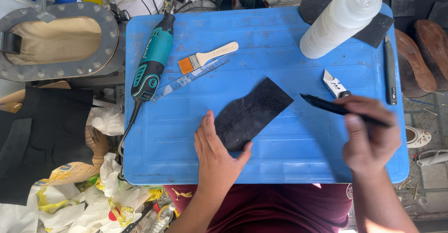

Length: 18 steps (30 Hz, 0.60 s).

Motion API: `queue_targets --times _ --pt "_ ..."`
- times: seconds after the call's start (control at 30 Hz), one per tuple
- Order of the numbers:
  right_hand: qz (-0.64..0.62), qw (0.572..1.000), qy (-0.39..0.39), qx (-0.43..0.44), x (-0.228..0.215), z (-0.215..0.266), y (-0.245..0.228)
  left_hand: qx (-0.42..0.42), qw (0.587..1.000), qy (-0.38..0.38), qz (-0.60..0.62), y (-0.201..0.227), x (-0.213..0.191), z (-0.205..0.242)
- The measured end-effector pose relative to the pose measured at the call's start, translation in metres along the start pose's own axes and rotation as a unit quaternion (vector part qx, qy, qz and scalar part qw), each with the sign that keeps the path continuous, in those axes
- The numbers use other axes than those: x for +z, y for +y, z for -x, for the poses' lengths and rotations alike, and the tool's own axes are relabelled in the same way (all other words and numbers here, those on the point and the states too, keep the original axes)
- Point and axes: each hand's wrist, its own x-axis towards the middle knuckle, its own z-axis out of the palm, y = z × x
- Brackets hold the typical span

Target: The person applies glue from a squeeze bottle onto black shoe sole pieces and spreads it evenly using a small brush. They repeat this process on multiple pieces, occasionally wiping the brush with a cloth.

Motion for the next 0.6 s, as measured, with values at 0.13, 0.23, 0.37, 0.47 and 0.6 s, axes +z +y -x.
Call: queue_targets --times 0.13,0.23,0.37,0.47,0.6 --pt "-0.285 0.943 0.108 0.13 -0.005 -0.005 0.02 -0.008 0.999 -0.016 0.04 0.021 -0.008 0.011" --pt "-0.448 0.842 0.078 0.292 -0.007 -0.023 0.038 -0.042 0.984 -0.078 0.155 0.032 -0.015 0.02" --pt "-0.72 0.563 0.027 0.404 0.009 -0.058 0.063 -0.139 0.961 -0.162 0.174 0.017 -0.023 0.003" --pt "-0.784 0.473 0.061 0.398 0.029 -0.071 0.063 -0.054 0.987 -0.075 0.131 -0.014 -0.027 -0.03" --pt "-0.815 0.38 0.196 0.391 0.051 -0.096 0.052 0.027 0.979 -0.11 0.168 -0.038 -0.024 -0.069"
